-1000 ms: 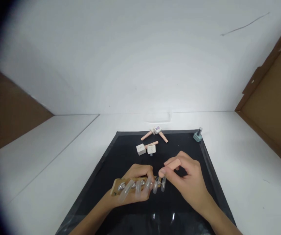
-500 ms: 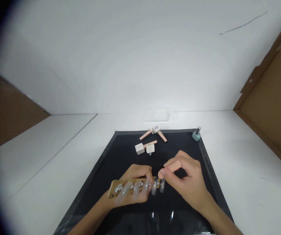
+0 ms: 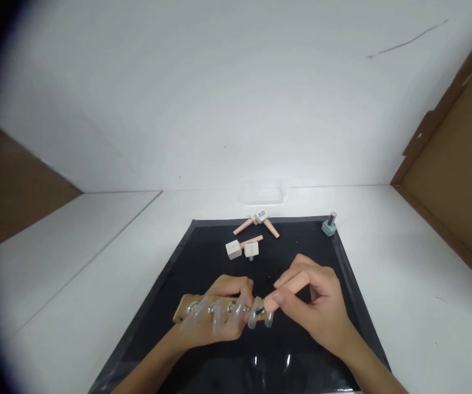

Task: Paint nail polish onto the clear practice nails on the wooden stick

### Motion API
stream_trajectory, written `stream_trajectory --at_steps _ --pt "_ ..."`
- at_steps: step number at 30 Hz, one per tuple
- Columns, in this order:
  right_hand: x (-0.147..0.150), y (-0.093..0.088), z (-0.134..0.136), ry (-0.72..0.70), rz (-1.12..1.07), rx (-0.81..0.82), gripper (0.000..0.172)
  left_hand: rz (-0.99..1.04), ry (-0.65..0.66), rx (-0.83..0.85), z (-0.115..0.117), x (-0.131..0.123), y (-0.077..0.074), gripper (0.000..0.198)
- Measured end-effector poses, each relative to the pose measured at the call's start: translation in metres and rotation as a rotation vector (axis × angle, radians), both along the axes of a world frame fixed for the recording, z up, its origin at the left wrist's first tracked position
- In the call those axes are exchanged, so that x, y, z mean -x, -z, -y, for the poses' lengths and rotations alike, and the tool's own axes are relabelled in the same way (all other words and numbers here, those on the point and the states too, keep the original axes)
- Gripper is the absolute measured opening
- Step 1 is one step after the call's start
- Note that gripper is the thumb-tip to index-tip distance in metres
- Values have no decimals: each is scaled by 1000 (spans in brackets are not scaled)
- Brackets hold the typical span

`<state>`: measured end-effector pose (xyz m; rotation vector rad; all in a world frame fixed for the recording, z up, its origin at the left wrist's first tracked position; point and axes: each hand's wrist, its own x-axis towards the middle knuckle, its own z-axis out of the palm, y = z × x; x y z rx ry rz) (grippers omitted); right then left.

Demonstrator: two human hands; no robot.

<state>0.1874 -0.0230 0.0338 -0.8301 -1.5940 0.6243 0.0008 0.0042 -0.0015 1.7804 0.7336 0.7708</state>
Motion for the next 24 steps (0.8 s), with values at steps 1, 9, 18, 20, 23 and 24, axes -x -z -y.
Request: stream_trajectory --at_steps 1,9,18,20,23,24 --pt "1 0 1 -46 -10 16 14 -3 -12 32 0 0 -1 14" --pt "3 10 0 61 -101 82 19 168 96 100 -2 -2 3 16" --pt "7 11 4 -43 -201 130 21 244 156 124 -2 -3 6 22" --pt "8 12 4 20 -201 160 21 242 156 114 -1 -4 7 24" --pt "7 16 4 27 -284 174 18 243 151 118 -1 -4 9 28" --pt "7 16 4 -7 -315 173 16 246 150 124 -1 -5 9 28"
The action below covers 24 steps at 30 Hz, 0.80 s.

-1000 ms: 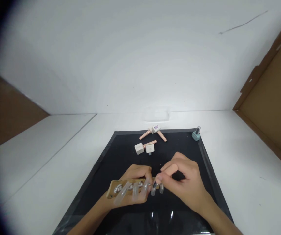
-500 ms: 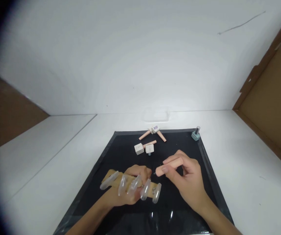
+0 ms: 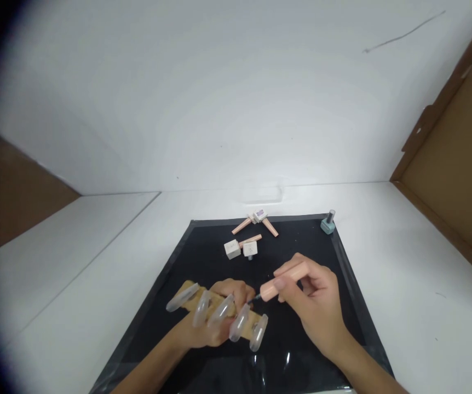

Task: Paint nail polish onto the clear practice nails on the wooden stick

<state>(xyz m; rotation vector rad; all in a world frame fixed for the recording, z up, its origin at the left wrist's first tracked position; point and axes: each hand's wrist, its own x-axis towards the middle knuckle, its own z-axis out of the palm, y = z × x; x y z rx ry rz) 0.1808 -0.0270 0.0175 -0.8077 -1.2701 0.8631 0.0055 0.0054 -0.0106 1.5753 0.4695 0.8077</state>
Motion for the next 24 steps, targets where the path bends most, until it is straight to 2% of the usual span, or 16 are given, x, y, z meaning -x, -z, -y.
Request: stream_trajectory --at_steps 3,7,9,12,15,19,24 --pt "0 0 1 -75 -6 4 11 -7 7 21 0 -1 1 25" --pt "1 -1 2 57 74 65 20 -55 4 29 0 -2 3 21" --pt "0 0 2 91 44 73 19 -66 -1 41 0 -2 3 18" --pt "-1 -1 1 25 13 22 14 -52 13 41 -1 -3 2 18" --pt "0 -4 2 -33 89 27 13 -49 11 29 -1 -4 3 20" --pt "-1 -4 0 74 127 80 18 -84 -16 49 -3 -3 5 18" --pt "-7 1 -5 67 -65 131 21 47 -22 277 -5 -3 8 28"
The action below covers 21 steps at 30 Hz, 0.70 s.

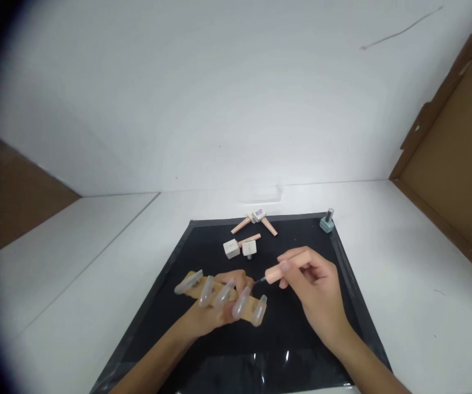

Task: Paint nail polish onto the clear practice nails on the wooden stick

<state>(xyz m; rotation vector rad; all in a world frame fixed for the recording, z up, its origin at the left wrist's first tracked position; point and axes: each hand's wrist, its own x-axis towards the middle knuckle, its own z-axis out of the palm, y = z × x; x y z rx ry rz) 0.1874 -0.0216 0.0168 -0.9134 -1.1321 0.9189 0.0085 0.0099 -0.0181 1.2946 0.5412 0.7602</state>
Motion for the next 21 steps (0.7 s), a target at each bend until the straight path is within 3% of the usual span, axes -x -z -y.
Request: stream_trajectory --at_steps 5,8,13,21 --pt "-2 -5 -1 -116 -56 51 10 142 -62 349 1 -5 -2 46" --pt "0 -5 3 -116 22 73 14 156 -79 443 2 -7 -6 48" --pt "5 -3 10 -110 184 -66 3 157 -45 503 2 -7 -9 43" --pt "8 -10 6 -102 417 -307 8 169 49 481 3 -6 -4 36"
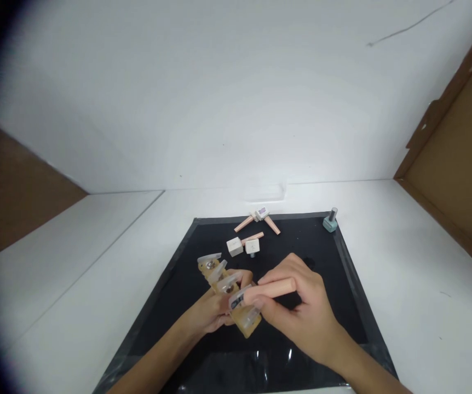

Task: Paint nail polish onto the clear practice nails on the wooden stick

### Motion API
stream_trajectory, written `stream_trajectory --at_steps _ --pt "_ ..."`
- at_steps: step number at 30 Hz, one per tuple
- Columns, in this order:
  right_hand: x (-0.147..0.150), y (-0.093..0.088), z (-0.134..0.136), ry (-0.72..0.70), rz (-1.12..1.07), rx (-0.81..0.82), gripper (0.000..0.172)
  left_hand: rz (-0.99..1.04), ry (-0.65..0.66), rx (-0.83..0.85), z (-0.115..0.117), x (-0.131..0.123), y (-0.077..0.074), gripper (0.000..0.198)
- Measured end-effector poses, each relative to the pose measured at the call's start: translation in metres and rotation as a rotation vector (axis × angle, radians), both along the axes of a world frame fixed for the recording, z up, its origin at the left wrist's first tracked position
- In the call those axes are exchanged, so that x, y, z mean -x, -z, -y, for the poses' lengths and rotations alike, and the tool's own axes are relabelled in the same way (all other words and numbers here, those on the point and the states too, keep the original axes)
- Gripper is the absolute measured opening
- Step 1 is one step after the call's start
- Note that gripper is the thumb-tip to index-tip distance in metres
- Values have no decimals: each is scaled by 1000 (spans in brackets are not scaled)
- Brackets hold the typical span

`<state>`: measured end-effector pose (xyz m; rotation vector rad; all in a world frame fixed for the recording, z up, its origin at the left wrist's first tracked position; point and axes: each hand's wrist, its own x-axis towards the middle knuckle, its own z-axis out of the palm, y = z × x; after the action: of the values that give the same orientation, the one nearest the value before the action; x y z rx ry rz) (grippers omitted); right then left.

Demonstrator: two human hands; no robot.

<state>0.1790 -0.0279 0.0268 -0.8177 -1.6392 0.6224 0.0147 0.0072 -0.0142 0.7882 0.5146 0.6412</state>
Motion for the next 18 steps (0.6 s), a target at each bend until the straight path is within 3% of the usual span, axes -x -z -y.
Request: stream_trajectory --at_steps 4,10,16,18 --pt "-1 -1 0 76 -5 -28 10 -24 5 -31 0 1 2 40" --pt "-1 0 1 -24 -30 -15 7 -18 24 -55 0 0 5 41" --pt "-2 0 -1 64 9 -32 13 -17 38 -88 1 1 8 43" --pt "-3 0 -1 33 -14 -29 12 -24 32 -87 1 1 6 43"
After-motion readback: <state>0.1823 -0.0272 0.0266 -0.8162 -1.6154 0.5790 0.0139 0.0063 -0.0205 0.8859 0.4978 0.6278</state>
